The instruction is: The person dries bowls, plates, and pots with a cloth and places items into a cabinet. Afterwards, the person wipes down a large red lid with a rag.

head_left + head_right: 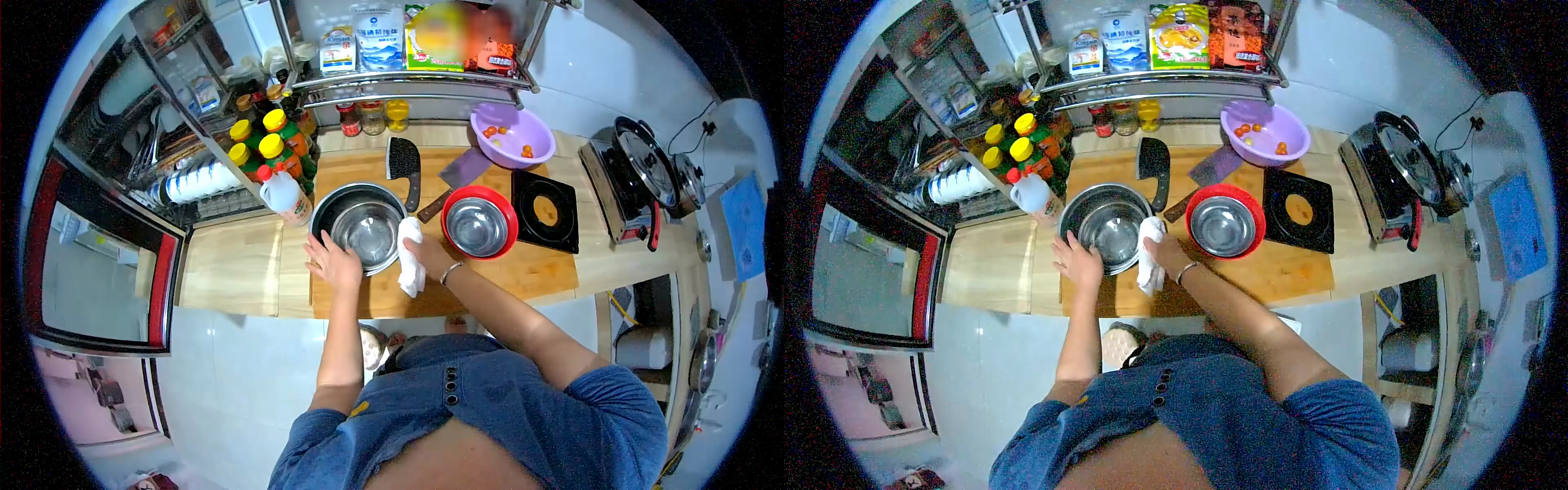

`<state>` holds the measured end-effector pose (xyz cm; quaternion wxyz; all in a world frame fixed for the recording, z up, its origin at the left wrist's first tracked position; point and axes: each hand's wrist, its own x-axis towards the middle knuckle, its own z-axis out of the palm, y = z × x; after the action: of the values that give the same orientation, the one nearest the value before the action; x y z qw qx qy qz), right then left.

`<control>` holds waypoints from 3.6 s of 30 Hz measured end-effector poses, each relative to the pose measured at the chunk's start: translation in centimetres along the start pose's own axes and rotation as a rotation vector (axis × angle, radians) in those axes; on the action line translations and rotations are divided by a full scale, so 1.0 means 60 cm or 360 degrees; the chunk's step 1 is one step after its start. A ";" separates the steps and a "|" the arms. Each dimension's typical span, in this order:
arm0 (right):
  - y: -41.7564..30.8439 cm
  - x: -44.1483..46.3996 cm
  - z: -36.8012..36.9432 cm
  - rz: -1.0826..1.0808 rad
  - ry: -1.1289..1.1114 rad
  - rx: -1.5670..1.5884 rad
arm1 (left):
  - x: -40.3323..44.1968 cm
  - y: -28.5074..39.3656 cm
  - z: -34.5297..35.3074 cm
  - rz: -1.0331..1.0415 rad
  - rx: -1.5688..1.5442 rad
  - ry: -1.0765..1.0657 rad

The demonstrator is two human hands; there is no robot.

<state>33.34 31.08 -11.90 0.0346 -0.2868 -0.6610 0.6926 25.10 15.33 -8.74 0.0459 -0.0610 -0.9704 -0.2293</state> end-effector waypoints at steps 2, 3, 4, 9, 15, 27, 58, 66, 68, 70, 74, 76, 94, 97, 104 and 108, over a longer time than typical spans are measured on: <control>-0.040 -0.032 -0.021 -0.0049 -0.0015 -0.0406 | -0.019 0.023 -0.007 0.0311 -0.0029 0.0142; -0.054 -0.052 -0.031 -0.0042 -0.0004 -0.0398 | -0.029 0.040 -0.006 0.0549 -0.0152 0.0265; -0.067 -0.075 -0.040 -0.0082 0.0016 -0.0157 | -0.039 0.057 -0.003 0.0819 -0.0222 0.0244; -0.067 -0.115 -0.141 -0.0077 0.0377 -0.0206 | -0.098 0.163 0.033 0.1491 -0.0469 -0.0641; -0.033 -0.130 -0.238 -0.0109 0.0535 0.0073 | -0.124 0.207 0.080 0.1965 0.0214 -0.0758; -0.029 -0.159 -0.272 -0.0019 0.0523 0.0572 | -0.095 0.227 0.107 0.1599 -0.0712 -0.0796; -0.190 -0.210 -0.134 -0.1446 0.1117 -0.1476 | -0.149 0.292 -0.099 -0.0352 -0.3219 -0.1227; -0.242 -0.151 -0.207 -0.1022 0.0918 -0.0670 | -0.142 0.264 -0.111 -0.0336 -0.3215 -0.1446; -0.242 -0.151 -0.237 -0.0669 0.0444 0.0030 | -0.129 0.250 -0.113 -0.0328 -0.3246 -0.1465; -0.249 -0.165 -0.246 -0.0567 0.0132 0.0395 | -0.111 0.242 -0.109 -0.0438 -0.3285 -0.1446; -0.253 -0.191 -0.213 -0.0658 0.0169 0.0503 | -0.071 0.232 -0.067 -0.0244 -0.2973 -0.1295; -0.255 -0.199 -0.207 -0.0987 0.0257 -0.0208 | -0.065 0.234 -0.074 -0.0339 -0.2676 -0.1440; -0.230 -0.194 -0.162 -0.0646 0.0843 -0.1522 | -0.111 0.220 -0.089 -0.0090 -0.2534 -0.1474; -0.189 -0.147 -0.144 -0.0929 0.0765 -0.1201 | -0.121 0.206 -0.052 0.0466 -0.2315 -0.1371; -0.195 -0.196 -0.130 -0.1069 -0.0224 -0.1590 | -0.107 0.187 -0.076 0.0310 -0.2491 -0.1177; -0.217 -0.185 -0.153 -0.1043 0.0723 -0.2089 | -0.111 0.187 -0.103 0.0340 -0.2374 -0.1063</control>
<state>42.35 36.15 4.54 0.1957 -0.1733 -0.9645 0.0367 33.62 21.85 0.89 -0.2762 -0.2325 -0.5147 -0.7777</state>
